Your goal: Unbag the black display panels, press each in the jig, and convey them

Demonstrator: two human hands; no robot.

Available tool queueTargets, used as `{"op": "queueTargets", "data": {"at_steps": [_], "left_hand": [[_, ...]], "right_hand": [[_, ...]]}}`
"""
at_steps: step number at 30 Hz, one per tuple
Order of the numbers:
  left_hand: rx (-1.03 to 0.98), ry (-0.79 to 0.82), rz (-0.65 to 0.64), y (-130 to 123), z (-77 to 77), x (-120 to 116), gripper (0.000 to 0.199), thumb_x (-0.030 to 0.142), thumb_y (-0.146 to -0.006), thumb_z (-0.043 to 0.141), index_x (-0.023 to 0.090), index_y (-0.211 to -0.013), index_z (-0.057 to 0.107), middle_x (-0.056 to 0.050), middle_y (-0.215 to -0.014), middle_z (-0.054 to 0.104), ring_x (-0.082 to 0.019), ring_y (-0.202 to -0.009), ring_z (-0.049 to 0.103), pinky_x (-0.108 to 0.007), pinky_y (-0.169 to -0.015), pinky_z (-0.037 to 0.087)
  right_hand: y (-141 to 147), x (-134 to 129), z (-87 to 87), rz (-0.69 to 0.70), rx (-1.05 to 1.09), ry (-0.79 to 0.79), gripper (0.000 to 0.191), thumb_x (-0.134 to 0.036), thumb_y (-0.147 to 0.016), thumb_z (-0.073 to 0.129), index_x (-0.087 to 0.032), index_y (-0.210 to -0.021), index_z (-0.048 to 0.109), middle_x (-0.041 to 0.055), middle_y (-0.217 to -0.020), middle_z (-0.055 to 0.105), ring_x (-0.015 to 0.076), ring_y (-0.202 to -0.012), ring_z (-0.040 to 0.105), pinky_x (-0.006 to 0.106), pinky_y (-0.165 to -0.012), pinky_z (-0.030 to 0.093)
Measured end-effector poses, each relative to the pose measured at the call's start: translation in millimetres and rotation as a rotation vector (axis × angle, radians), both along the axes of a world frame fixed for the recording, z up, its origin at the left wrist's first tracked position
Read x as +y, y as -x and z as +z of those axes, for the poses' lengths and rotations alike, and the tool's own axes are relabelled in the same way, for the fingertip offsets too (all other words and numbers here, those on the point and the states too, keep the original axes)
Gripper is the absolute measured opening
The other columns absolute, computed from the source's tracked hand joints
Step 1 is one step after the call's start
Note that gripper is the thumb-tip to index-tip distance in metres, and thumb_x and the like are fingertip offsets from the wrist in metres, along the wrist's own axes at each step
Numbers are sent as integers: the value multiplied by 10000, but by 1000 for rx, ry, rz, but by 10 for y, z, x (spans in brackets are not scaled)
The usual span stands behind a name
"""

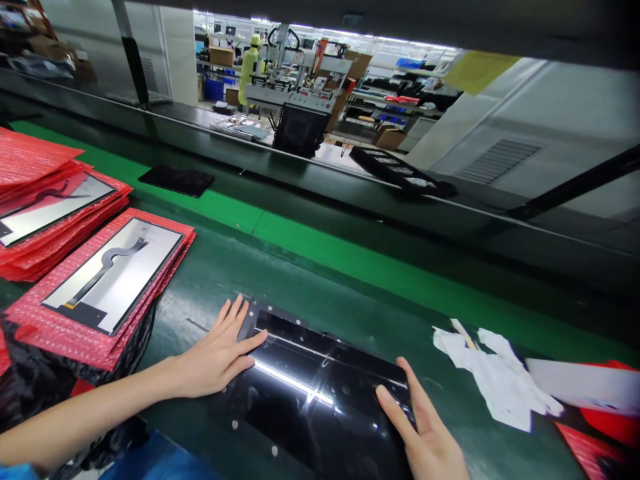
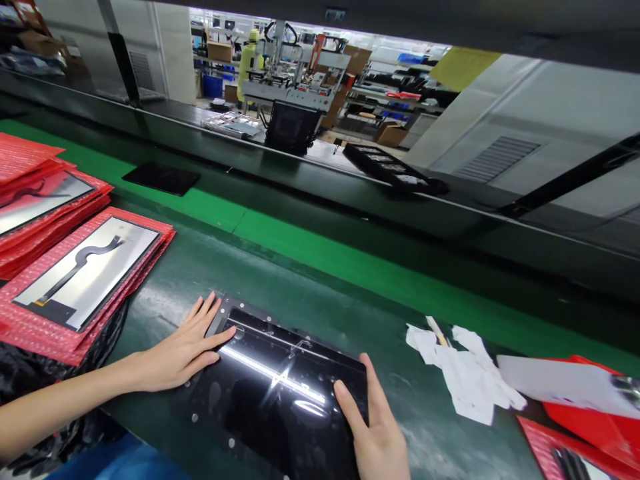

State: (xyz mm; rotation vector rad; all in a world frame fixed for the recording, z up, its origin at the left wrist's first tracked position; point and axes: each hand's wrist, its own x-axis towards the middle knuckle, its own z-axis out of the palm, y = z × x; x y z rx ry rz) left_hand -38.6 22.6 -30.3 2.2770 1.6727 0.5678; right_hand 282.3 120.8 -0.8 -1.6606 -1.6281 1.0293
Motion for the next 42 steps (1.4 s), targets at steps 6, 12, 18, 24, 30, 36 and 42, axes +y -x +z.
{"op": "queueTargets", "data": {"at_steps": [6, 12, 18, 24, 30, 36, 42], "left_hand": [[19, 17, -52, 36, 49, 11, 778, 487, -914, 578, 304, -1554, 174, -155, -1620, -169, -422, -1473, -109, -715, -1134, 145], [120, 23, -23, 6, 1, 23, 858, 579, -863, 581, 279, -1553, 169, -231, -1618, -27, -441, -1467, -74, -756, -1094, 164], [204, 8, -1, -28, -11, 47, 864, 607, -843, 583, 241, -1539, 226, -286, -1596, 67, -445, -1472, -3, -749, -1084, 193], [350, -83, 26, -44, -122, 50, 885, 616, -799, 650, 287, -1528, 272, -274, -1566, 248, -451, -1468, 129, -734, -1070, 241], [419, -253, 47, 3, -347, 57, 856, 630, -784, 659, 312, -1509, 334, -252, -1553, 314, -444, -1470, 179, -727, -1085, 206], [352, -315, 102, -71, -418, 78, 611, 523, -889, 541, 294, -1448, 451, -217, -1575, 293, -443, -1457, 233, -764, -1086, 109], [300, -307, 247, -307, -364, 121, 738, 442, -873, 541, 219, -1531, 293, -242, -1602, 181, -479, -1452, 194, -788, -1078, 82]], "right_hand": [[37, 28, 57, -64, -9, 96, 904, -687, -783, 620, -262, -1527, 331, -28, -1577, 313, 270, -1468, 218, 388, -1200, 194], [37, 8, 27, -79, 10, 49, 851, -643, -776, 644, -229, -1483, 412, 16, -1424, 547, 318, -1331, 471, 382, -1107, 411], [53, -3, 13, -120, 127, 107, 820, -629, -759, 689, -200, -1408, 430, 92, -1165, 678, 315, -1097, 627, 365, -876, 552], [-175, 72, -118, 41, -177, -305, 471, -567, -903, 499, -187, -1140, 643, 105, -1035, 572, 295, -1017, 560, 463, -943, 450], [-423, 367, -28, 240, -286, -233, 369, -454, -947, 464, -230, -1180, 641, 86, -1011, 534, 266, -980, 553, 459, -928, 457], [-504, 961, -12, 399, -200, 132, 255, -375, -805, 668, -212, -996, 631, 22, -922, 569, 153, -680, 617, 284, -587, 529], [-419, 1306, 20, 570, -236, 380, 283, -286, -691, 774, -219, -828, 536, -81, -619, 541, 130, -513, 616, 223, -494, 470]]}}
